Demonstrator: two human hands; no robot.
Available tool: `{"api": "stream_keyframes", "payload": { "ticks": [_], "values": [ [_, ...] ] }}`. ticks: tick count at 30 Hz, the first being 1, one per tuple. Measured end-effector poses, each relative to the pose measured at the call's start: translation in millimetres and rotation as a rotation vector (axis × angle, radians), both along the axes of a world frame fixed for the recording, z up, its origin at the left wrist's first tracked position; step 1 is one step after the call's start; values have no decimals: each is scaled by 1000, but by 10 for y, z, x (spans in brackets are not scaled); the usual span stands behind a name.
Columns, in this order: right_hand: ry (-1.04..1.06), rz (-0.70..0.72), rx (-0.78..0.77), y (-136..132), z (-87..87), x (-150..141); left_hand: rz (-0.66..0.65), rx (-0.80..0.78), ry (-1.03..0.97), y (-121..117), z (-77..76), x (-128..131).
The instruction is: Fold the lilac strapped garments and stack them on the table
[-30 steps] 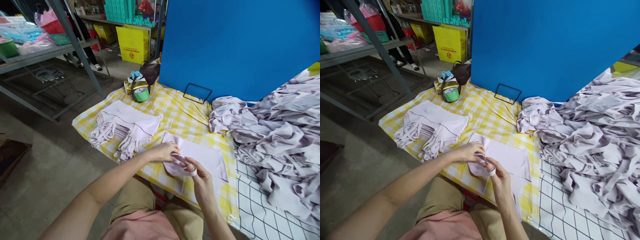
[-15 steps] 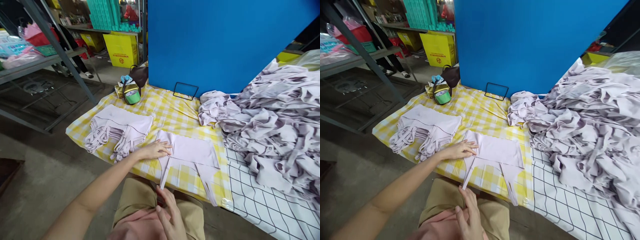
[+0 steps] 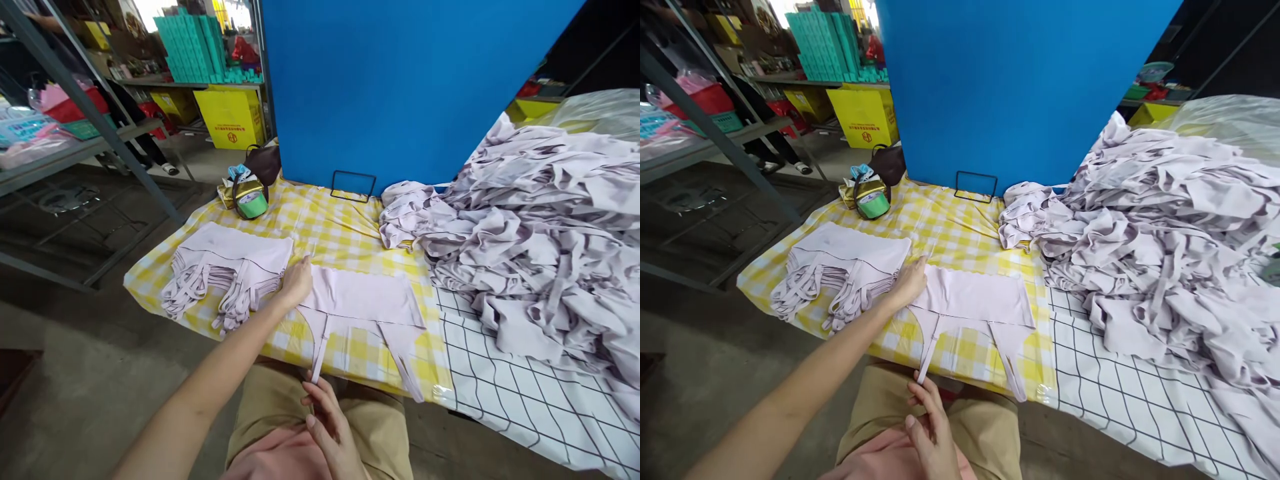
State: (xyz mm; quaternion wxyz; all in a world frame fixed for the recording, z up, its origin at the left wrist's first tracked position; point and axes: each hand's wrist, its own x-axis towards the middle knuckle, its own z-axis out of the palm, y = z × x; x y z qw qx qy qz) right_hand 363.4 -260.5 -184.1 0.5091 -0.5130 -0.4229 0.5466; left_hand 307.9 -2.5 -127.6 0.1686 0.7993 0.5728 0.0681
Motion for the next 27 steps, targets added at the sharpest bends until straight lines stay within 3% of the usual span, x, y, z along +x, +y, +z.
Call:
{"api": "stream_keyframes", "payload": {
  "ticks": [7,11,13,15,17,19,23,27],
  "values": [
    [79,-11,-45,13,12,26,16,91,23,43,-19,-74],
    [122,-31,-43,32,-1,-6,-2,237,146,-45,6,-23],
    [143,-39,-42,43,-18,-29,-130,312,140,-120,0,89],
    [160,-39,-44,48,-39,-42,-346,312,80,-207,-36,242],
    [166,-43,-39,39,-59,-40,-578,235,31,-291,-99,394],
    [157,-45,-28,15,-72,-26,-729,143,16,-352,-167,507],
    [22,30,-3,-74,-43,25,-785,62,15,-370,-225,582],
    [-285,44,144,-154,53,181,-801,-25,34,-324,-146,602]
  ]
}}
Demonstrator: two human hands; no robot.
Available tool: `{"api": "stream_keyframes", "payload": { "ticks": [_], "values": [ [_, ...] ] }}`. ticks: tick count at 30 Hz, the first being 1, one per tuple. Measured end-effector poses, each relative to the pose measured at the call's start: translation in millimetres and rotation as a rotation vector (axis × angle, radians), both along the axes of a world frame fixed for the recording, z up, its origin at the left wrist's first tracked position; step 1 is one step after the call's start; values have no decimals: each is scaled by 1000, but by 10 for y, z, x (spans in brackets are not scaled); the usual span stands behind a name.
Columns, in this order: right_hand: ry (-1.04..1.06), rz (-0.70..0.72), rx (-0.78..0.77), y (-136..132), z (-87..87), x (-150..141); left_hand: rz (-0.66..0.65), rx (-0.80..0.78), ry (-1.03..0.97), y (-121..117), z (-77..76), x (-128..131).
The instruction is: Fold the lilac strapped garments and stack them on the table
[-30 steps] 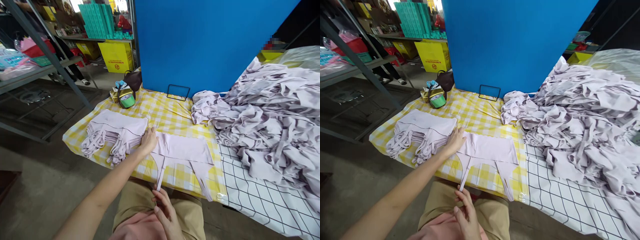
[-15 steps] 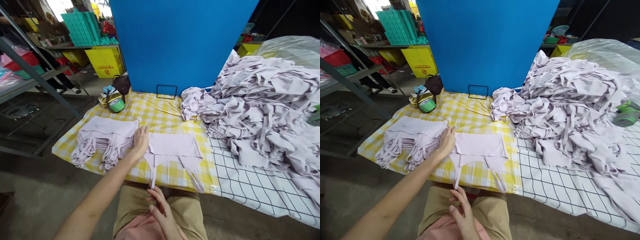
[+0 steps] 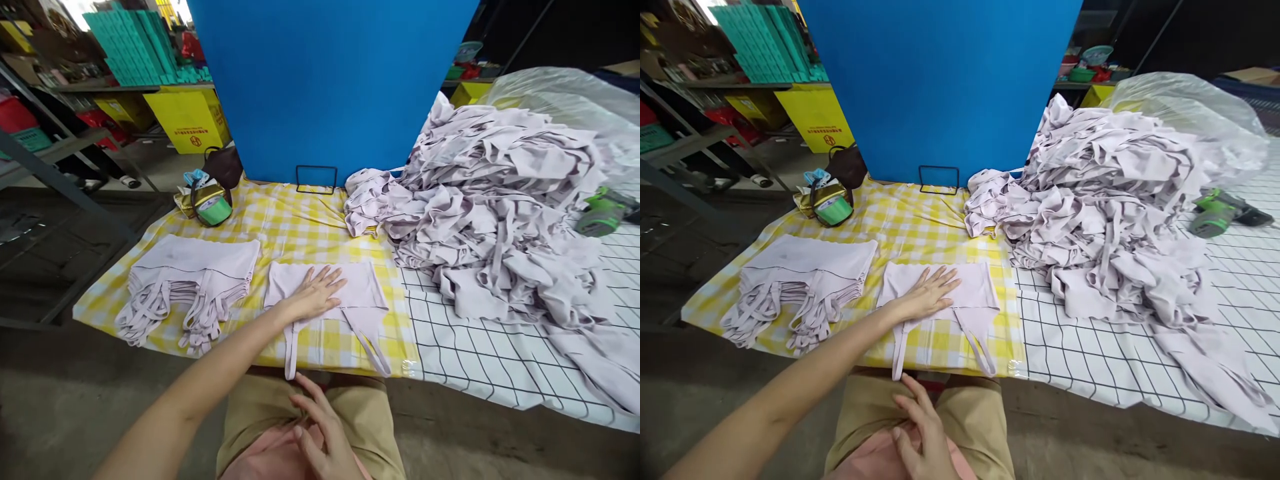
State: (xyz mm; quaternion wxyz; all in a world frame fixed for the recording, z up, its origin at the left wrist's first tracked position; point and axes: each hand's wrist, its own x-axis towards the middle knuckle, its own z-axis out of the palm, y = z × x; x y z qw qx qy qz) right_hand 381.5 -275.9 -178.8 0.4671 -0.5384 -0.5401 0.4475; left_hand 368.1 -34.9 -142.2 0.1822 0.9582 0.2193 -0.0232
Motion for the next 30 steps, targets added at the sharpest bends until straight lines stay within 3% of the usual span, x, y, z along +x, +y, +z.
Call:
{"api": "stream_keyframes", "payload": {
  "ticks": [2,4,7,11,17,20,24,30],
  "values": [
    [-190,-153,92,-15,37,169,-15,-23,0,7,43,49],
    [-418,-421,157,-15,53,400,-48,-32,-21,-3,60,133],
    [-734,-731,151,-6,61,778,-127,-39,-54,-33,27,300],
    [-813,-648,46,-34,115,1085,-236,-64,-69,-58,-51,499],
    [-423,-493,13,-127,228,1143,-248,-96,-50,-49,-49,585],
    [-348,-433,-63,-143,198,1167,-243,-88,-40,-53,-35,585],
    [-298,-518,-262,-137,163,1206,-230,-75,-45,-58,-52,585],
    [-243,-583,-326,-116,168,1212,-232,-77,-56,-68,-84,580]
  ]
}}
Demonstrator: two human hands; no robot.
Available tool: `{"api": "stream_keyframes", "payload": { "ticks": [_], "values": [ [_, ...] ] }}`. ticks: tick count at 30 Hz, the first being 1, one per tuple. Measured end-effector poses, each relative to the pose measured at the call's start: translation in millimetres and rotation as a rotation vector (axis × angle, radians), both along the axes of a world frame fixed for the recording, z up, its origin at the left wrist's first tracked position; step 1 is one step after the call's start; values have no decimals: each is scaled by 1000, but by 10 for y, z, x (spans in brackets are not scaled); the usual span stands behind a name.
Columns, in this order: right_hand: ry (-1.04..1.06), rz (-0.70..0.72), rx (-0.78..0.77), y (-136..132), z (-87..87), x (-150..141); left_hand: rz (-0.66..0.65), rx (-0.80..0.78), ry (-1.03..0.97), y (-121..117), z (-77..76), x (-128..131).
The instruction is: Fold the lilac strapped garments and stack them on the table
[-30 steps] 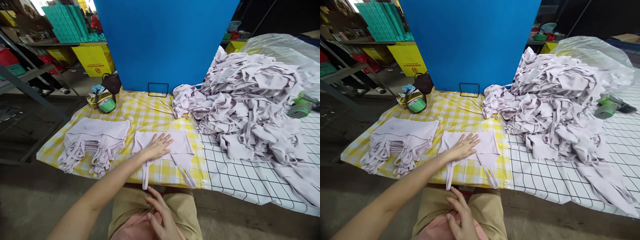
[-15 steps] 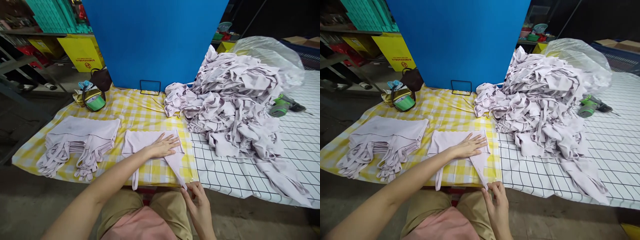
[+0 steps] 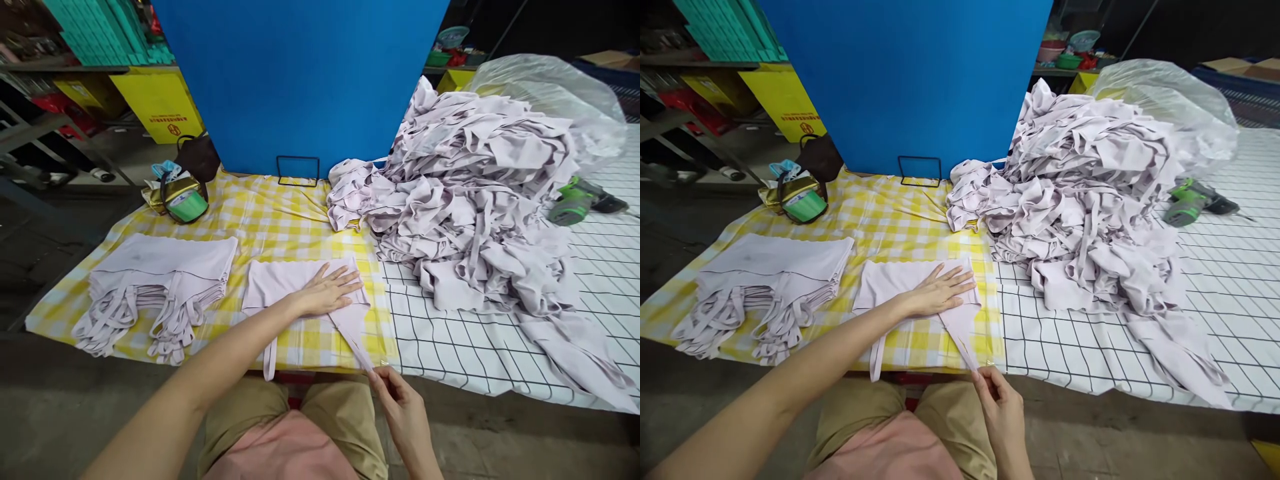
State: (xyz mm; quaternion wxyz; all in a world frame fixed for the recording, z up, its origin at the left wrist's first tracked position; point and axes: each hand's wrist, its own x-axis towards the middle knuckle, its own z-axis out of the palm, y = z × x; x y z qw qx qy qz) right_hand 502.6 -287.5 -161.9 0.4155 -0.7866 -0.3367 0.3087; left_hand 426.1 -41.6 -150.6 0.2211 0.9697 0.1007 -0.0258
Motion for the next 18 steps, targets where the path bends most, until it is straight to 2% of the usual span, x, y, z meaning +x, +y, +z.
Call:
{"api": "stream_keyframes", "payload": {
  "ticks": [3,7,10,12,14,16,18],
  "values": [
    [6,-25,-5,10,-8,-2,-2,-37,0,5,42,16],
    [32,-47,-3,-13,36,17,5,-207,19,119,193,-35],
    [-13,-158,21,-16,89,-32,209,-223,-51,284,310,-257],
    [33,-115,27,37,100,-166,387,-159,-81,381,347,-498],
    [241,57,-4,148,83,-403,503,-97,-67,430,340,-765],
    [564,208,-64,293,45,-707,543,-55,-20,419,292,-1003],
    [884,237,-90,435,2,-1007,526,-25,30,363,218,-1174]
  ]
}}
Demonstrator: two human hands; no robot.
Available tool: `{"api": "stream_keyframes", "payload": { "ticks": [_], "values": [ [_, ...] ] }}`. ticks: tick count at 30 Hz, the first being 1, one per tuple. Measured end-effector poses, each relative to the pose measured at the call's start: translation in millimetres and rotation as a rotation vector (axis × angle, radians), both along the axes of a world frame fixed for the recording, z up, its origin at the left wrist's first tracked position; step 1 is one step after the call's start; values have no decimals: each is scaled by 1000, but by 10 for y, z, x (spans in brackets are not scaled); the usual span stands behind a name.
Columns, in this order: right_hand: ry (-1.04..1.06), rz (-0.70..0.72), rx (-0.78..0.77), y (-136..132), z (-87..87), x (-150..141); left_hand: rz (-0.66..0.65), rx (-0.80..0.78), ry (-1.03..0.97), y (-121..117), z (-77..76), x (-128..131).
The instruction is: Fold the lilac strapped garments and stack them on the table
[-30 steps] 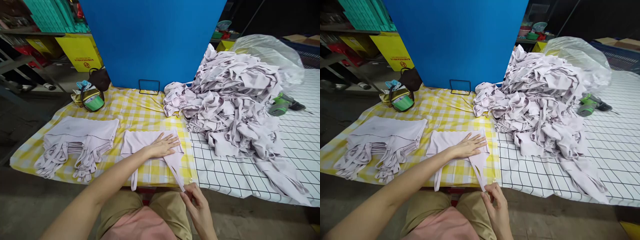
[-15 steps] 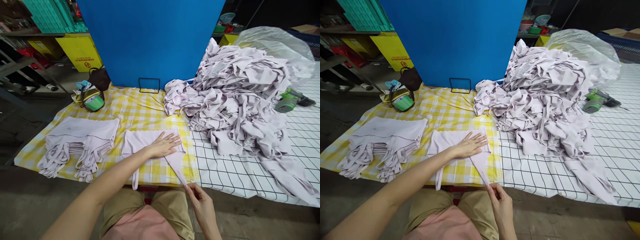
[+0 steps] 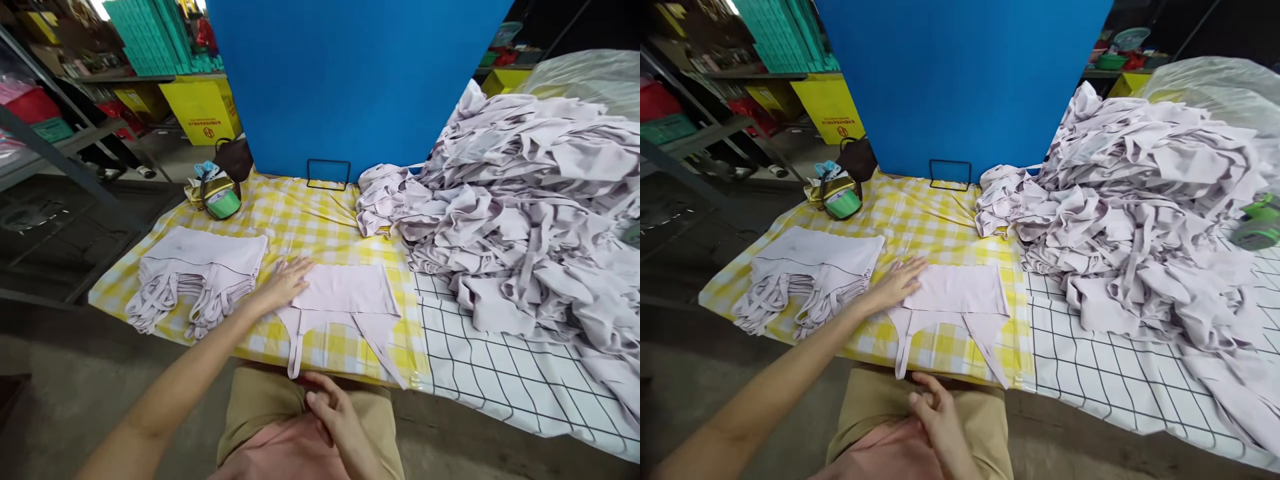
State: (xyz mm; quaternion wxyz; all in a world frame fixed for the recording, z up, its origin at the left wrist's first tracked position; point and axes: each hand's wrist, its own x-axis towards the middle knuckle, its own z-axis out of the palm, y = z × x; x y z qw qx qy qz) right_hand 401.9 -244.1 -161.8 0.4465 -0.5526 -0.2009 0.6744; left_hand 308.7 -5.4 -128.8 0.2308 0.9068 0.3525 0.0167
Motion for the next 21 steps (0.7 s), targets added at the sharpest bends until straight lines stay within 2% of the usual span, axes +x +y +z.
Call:
{"api": "stream_keyframes", "payload": {
  "ticks": [2,5,8,11,14,17,19,21],
  "values": [
    [225,-53,-24,107,-47,-232,-28,28,31,-73,-78,-94],
    [365,-119,-53,168,-141,-419,-30,82,38,-155,-162,-125],
    [362,-121,-67,106,-249,-475,-21,88,14,-165,-191,-117],
    [233,-118,-47,-19,-275,-412,-21,31,-73,-102,-188,-146],
    [-168,-129,97,-34,-133,-114,125,40,-224,-5,-179,-211],
    [-743,-85,319,264,131,470,380,124,-271,63,-169,-249],
    [-1099,-37,303,631,293,922,492,148,-210,77,-150,-234],
    [-1433,-38,175,1033,394,1307,565,113,-97,75,-112,-191]
  ]
}}
